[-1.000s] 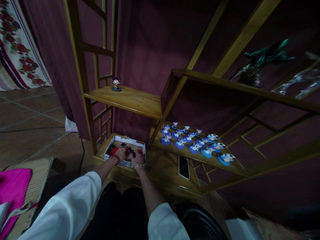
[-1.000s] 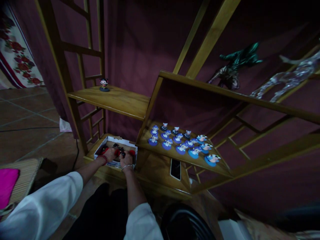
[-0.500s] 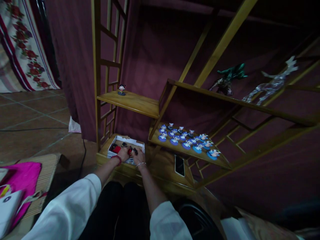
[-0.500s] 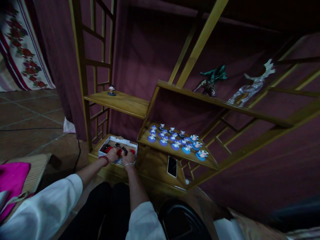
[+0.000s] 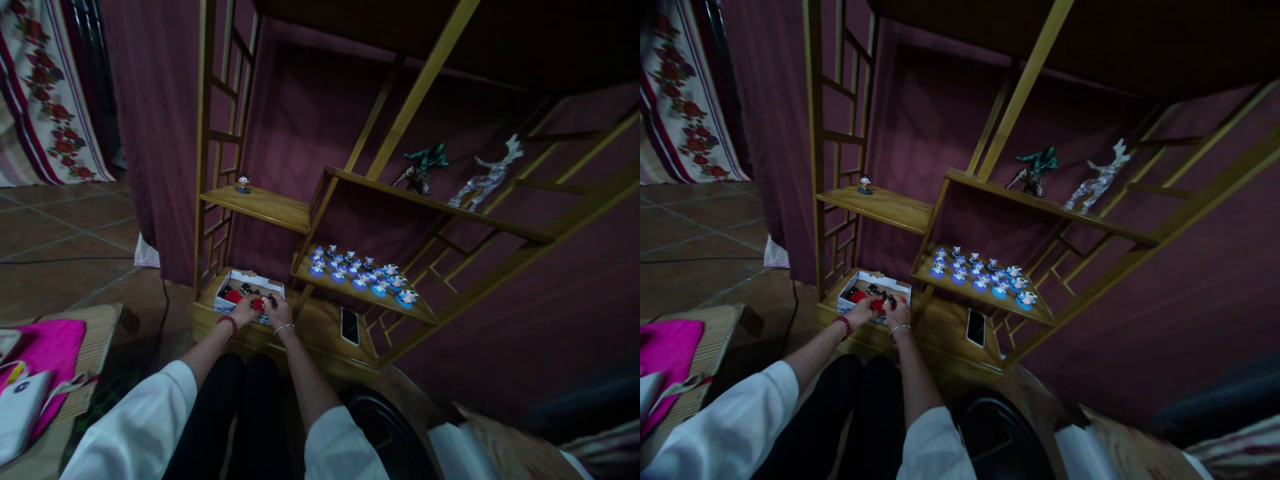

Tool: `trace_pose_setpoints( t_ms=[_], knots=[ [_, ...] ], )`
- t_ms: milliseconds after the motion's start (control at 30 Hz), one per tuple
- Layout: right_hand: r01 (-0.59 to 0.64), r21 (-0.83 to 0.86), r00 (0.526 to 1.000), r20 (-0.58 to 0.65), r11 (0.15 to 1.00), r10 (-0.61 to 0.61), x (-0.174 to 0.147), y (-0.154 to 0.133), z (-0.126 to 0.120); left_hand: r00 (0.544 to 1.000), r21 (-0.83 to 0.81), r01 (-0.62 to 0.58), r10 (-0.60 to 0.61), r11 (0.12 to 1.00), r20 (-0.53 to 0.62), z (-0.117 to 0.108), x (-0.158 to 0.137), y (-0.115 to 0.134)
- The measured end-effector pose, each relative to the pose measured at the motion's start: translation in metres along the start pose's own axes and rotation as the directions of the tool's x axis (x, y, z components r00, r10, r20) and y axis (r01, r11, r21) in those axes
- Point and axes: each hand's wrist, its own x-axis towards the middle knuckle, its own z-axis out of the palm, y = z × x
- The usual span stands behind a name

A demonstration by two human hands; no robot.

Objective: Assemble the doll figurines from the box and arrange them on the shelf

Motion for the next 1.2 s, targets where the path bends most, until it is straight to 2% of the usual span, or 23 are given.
trace_pose_setpoints(
  t_ms=[133,267,367,700,800,1000,1200],
  knots=[
    [0.012,-0.017,1.000,0.019,1.000,-0.012,-0.008,-0.002,-0.007,1.000,-0.087,-0.019,0.020,0.996,0.008,0.005,-0.010,-0.002],
    [0.022,-0.022,1.000,0.022,1.000,-0.021,-0.015,-0.004,-0.013,1.000,-0.320,0.018,-0.018,0.947,0.003,0.007,-0.023,-0.002],
    [0.042,-0.037,0.999,0.018,0.998,-0.041,-0.020,-0.006,-0.017,0.999,-0.425,0.033,-0.042,0.905,-0.013,0.009,-0.033,0.001],
    [0.137,-0.060,0.990,0.039,0.989,-0.135,-0.034,-0.009,-0.031,0.992,-0.465,-0.003,-0.056,0.885,-0.113,0.021,-0.064,0.012],
    [0.175,-0.042,0.983,0.065,0.984,-0.172,-0.038,-0.009,-0.034,0.993,-0.548,0.016,-0.078,0.836,-0.090,0.026,-0.072,0.013],
    [0.203,-0.015,0.973,0.119,0.979,-0.200,-0.043,-0.005,-0.041,0.991,-0.728,0.027,-0.111,0.685,-0.068,0.038,-0.082,0.014],
    [0.224,-0.003,0.963,0.151,0.975,-0.221,-0.042,-0.003,-0.046,0.996,-0.768,0.006,-0.071,0.640,-0.050,0.044,-0.089,0.016]
  ],
)
